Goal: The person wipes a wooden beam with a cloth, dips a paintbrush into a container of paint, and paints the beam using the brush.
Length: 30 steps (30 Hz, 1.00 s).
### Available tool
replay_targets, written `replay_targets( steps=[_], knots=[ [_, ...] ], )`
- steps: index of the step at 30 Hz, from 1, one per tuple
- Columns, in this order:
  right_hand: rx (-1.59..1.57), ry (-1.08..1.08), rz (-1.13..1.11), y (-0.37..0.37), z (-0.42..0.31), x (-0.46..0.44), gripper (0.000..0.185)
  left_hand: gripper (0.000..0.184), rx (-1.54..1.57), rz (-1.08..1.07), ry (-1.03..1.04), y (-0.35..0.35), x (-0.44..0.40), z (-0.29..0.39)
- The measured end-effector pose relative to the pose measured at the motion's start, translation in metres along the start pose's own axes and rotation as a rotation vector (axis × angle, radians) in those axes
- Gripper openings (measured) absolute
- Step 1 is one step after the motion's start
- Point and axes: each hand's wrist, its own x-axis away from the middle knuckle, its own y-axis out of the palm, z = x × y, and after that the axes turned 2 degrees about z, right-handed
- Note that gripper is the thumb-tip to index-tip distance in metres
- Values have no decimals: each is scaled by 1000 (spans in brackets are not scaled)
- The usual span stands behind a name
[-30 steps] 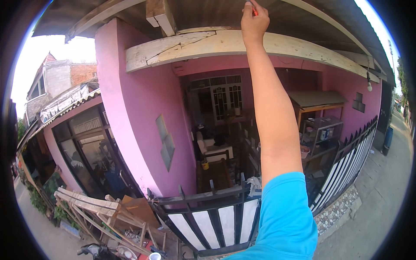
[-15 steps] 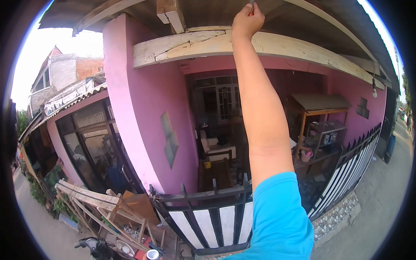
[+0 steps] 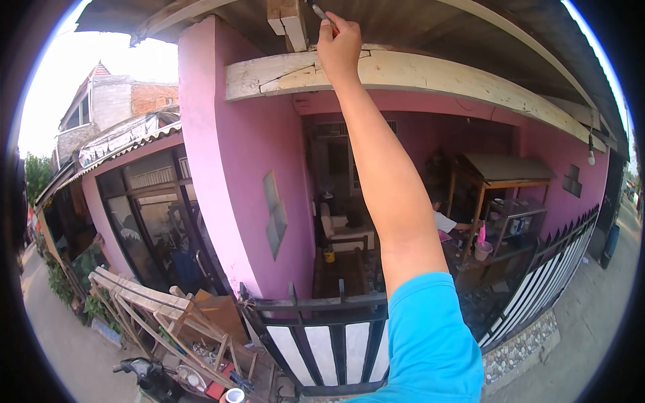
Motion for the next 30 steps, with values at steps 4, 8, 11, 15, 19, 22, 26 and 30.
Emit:
replay_targets(
  steps=[4, 8, 11, 15, 19, 22, 26, 30],
  knots=[
    [3, -149, 19, -3, 11, -29, 27, 55, -13, -34, 7, 2, -4, -7],
    [152, -200, 48, -17, 22, -53, 25, 55, 55, -52, -25, 8, -6, 7],
    [209, -106, 294, -28, 29, -49, 25, 54, 23, -50, 12, 10, -9, 4],
    [50, 29, 217, -30, 12, -14, 26, 54, -16, -60, 37, 9, -10, 6],
    [73, -156, 11, -17, -4, -10, 28, 53, -54, -66, 25, 7, -11, 2],
    [141, -186, 51, -13, -1, -36, 24, 53, -19, -55, 36, 8, -11, -5],
    [286, -246, 194, -38, 19, -61, 24, 53, 3, -51, 40, 9, -9, 0],
    [385, -212, 288, -77, 50, -78, 24, 53, 43, -68, 26, 8, -9, 5]
  ],
)
